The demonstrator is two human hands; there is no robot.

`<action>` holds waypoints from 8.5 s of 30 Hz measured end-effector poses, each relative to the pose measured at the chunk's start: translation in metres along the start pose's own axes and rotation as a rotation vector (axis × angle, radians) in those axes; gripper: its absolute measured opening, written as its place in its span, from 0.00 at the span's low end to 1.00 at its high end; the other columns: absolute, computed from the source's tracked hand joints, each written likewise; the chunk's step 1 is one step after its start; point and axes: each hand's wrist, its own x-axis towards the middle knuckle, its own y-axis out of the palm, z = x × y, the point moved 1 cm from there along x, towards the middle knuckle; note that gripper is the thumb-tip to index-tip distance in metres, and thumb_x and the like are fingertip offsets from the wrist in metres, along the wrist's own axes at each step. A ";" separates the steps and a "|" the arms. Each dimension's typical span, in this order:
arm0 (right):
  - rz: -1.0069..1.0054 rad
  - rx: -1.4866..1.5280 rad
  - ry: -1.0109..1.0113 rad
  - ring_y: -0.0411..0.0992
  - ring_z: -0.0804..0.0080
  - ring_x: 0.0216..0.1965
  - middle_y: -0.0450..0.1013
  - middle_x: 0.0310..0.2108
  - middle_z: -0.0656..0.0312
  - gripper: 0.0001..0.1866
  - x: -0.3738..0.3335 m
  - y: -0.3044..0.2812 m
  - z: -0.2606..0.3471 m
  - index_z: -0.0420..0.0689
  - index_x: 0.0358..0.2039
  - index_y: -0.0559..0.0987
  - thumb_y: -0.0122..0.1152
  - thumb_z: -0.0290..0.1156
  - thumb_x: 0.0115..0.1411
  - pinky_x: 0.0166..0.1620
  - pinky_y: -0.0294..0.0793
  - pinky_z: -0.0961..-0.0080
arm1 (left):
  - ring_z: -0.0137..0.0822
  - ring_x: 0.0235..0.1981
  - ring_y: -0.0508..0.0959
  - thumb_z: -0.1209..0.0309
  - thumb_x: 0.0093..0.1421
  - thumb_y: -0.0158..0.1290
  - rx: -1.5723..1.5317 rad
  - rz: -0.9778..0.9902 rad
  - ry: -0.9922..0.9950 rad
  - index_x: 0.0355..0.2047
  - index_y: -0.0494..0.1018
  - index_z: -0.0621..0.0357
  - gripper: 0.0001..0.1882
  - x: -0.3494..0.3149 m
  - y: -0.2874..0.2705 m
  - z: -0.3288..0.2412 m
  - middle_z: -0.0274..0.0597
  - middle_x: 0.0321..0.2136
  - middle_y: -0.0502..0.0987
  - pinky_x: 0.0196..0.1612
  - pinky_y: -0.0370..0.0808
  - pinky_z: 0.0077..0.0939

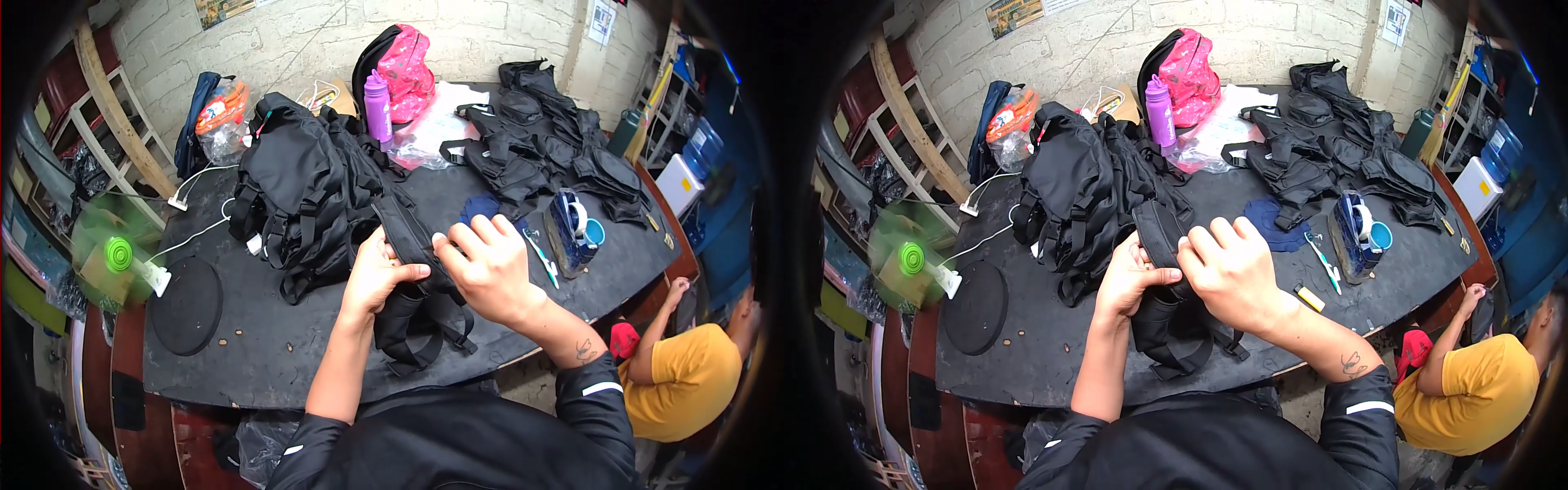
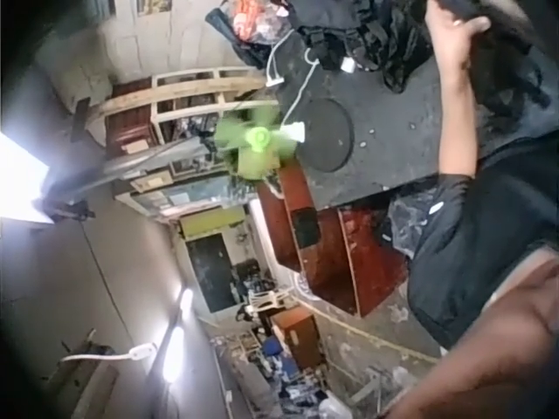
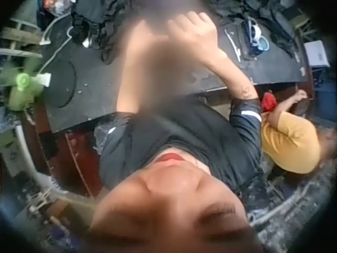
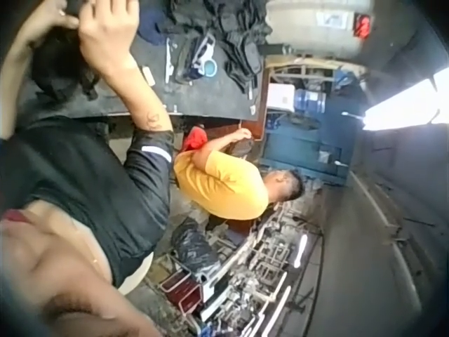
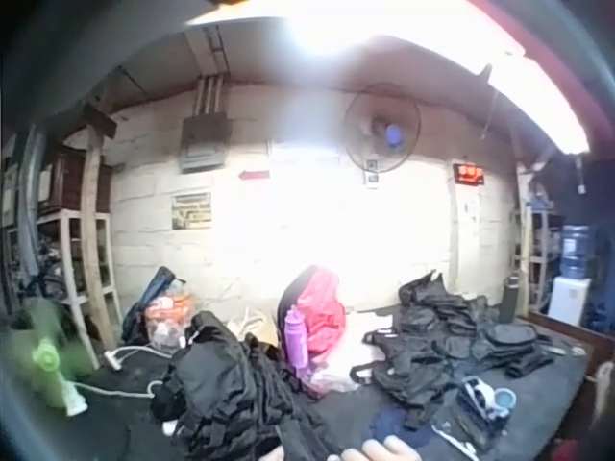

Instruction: The recorder is inspecting, cleaning, and finishing small black shoulder bags at a workbench.

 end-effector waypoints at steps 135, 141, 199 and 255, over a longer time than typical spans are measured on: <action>0.007 0.494 0.106 0.69 0.65 0.27 0.67 0.22 0.65 0.08 -0.032 0.097 -0.001 0.46 0.22 0.74 0.61 0.27 0.38 0.30 0.67 0.70 | 0.30 0.47 0.71 0.72 0.61 0.47 0.890 0.381 0.213 0.44 0.68 0.55 0.11 0.023 -0.060 0.098 0.39 0.43 0.71 0.52 0.66 0.20; 0.031 0.608 0.243 0.72 0.63 0.31 0.72 0.26 0.64 0.15 -0.025 0.093 -0.011 0.45 0.27 0.75 0.69 0.38 0.41 0.32 0.70 0.70 | 0.30 0.47 0.72 0.74 0.57 0.49 0.264 0.355 -0.004 0.46 0.69 0.57 0.15 0.025 -0.068 0.106 0.39 0.45 0.72 0.51 0.68 0.22; -0.411 1.676 1.074 0.57 0.91 0.24 0.60 0.22 0.78 0.16 -0.039 0.105 0.005 0.49 0.28 0.70 0.50 0.47 0.64 0.25 0.56 0.88 | 0.46 0.46 0.72 0.59 0.56 0.51 1.393 -0.314 0.762 0.48 0.68 0.59 0.22 0.009 0.003 0.023 0.50 0.44 0.72 0.47 0.70 0.35; 0.711 1.336 0.119 0.72 0.60 0.39 0.71 0.34 0.52 0.31 -0.076 0.076 0.019 0.35 0.44 0.69 0.69 0.42 0.44 0.45 0.67 0.63 | 0.40 0.52 0.70 0.57 0.65 0.44 -0.650 0.089 0.018 0.47 0.70 0.65 0.22 0.000 -0.022 0.022 0.45 0.48 0.73 0.60 0.61 0.39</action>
